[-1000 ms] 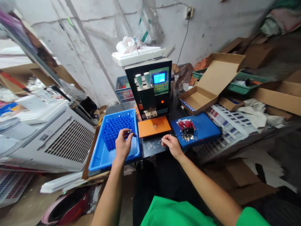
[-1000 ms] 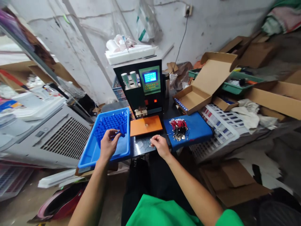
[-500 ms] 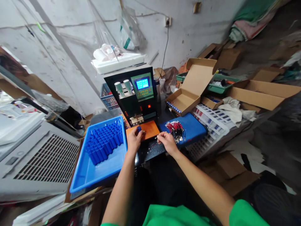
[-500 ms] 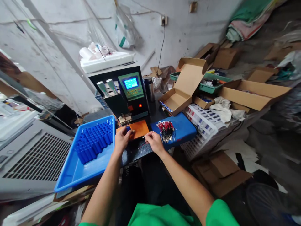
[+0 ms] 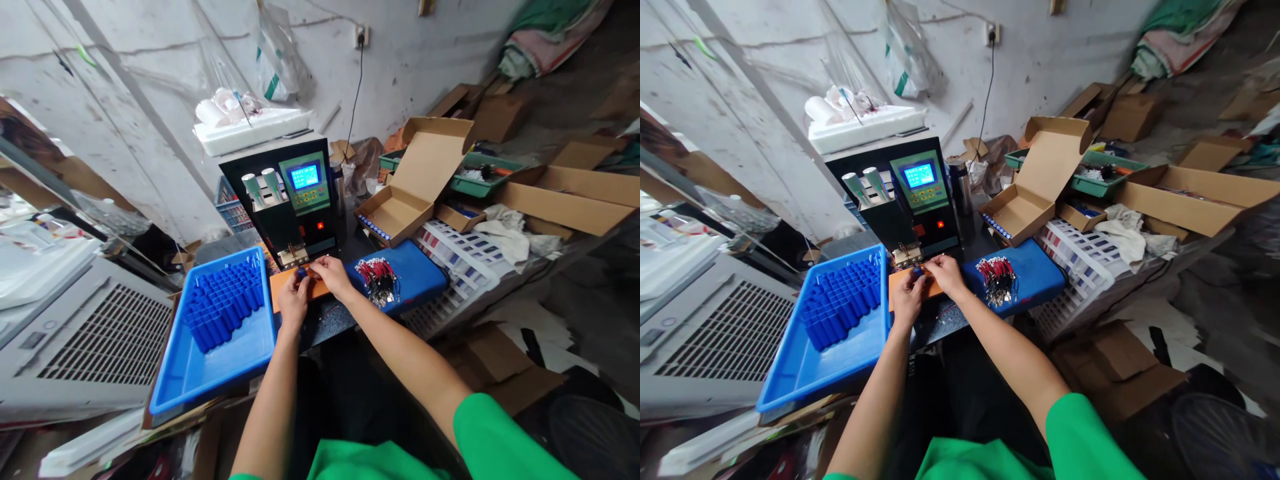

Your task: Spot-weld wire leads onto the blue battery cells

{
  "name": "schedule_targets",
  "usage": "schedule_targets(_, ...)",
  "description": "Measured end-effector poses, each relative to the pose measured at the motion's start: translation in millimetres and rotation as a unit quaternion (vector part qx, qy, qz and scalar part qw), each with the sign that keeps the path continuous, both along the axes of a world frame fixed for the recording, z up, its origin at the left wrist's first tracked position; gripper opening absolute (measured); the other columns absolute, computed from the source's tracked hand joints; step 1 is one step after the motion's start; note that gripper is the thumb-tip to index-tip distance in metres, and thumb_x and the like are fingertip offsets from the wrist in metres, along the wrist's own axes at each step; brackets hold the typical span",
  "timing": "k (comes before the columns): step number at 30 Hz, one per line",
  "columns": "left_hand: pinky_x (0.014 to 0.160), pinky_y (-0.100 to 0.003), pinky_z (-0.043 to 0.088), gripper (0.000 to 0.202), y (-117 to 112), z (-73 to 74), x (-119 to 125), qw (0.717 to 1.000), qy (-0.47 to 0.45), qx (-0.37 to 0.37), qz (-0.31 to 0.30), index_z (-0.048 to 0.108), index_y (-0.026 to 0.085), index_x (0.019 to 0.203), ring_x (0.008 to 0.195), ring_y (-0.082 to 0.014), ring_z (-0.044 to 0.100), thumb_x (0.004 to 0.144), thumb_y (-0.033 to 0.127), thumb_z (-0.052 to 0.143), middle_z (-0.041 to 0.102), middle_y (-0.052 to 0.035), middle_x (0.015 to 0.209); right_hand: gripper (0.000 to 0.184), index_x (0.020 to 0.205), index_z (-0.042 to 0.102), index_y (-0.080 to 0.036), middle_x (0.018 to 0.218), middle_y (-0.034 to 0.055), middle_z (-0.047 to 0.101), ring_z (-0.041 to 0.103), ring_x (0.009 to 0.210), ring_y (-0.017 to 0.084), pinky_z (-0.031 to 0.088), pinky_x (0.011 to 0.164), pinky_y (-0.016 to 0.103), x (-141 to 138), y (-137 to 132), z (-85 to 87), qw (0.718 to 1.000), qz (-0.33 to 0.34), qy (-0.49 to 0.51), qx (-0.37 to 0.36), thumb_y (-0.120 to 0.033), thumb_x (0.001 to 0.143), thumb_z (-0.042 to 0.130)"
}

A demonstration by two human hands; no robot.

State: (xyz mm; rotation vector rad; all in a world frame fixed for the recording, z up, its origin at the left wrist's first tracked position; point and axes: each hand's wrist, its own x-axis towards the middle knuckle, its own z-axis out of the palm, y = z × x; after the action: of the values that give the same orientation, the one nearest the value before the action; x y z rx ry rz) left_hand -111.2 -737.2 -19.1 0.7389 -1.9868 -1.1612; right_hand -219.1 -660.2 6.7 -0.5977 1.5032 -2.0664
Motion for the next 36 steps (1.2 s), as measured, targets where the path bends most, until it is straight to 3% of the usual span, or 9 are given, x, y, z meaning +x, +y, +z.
schedule_targets(6, 0.081, -0.032, 0.055, 0.036, 1, -0.4, -1, 1.0, -0.002, 0.005, 0.009, 0.07, 0.024, 0.118, 0.085, -0.0206, 0.071, 0.087, 0.041, 0.063, 0.076, -0.0043, 0.088, 0.015, 0.07, 0.065, -0.018, 0.068, 0.0019, 0.068, 0.064, 0.065, 0.017, 0.05, 0.064, 0.027, 3, -12, -5.1, 0.999, 0.007, 0.037, 0.006, -0.032, 0.074, 0.065)
schedule_targets(14, 0.076, -0.03, 0.054, 0.036, 3, 1.5, -1, 1.0, -0.01, 0.006, 0.025, 0.071, 0.024, 0.117, 0.08, -0.0192, 0.069, 0.087, 0.042, 0.064, 0.074, -0.0026, 0.08, 0.013, 0.073, 0.066, -0.02, 0.071, 0.0015, 0.07, 0.065, 0.069, 0.018, 0.048, 0.062, 0.026, 2, -16, -7.4, 0.991, -0.019, 0.107, 0.075, -0.032, 0.077, 0.063)
schedule_targets(36, 0.077, -0.032, 0.053, 0.037, 5, 4.2, 0, 1.0, -0.022, -0.007, 0.013, 0.07, 0.021, 0.117, 0.081, -0.0203, 0.068, 0.088, 0.043, 0.059, 0.073, -0.0034, 0.082, 0.014, 0.071, 0.065, -0.019, 0.071, 0.0026, 0.07, 0.064, 0.068, 0.018, 0.046, 0.063, 0.027, 5, -8, 4.3, 0.99, -0.009, 0.12, 0.07, -0.03, 0.079, 0.063)
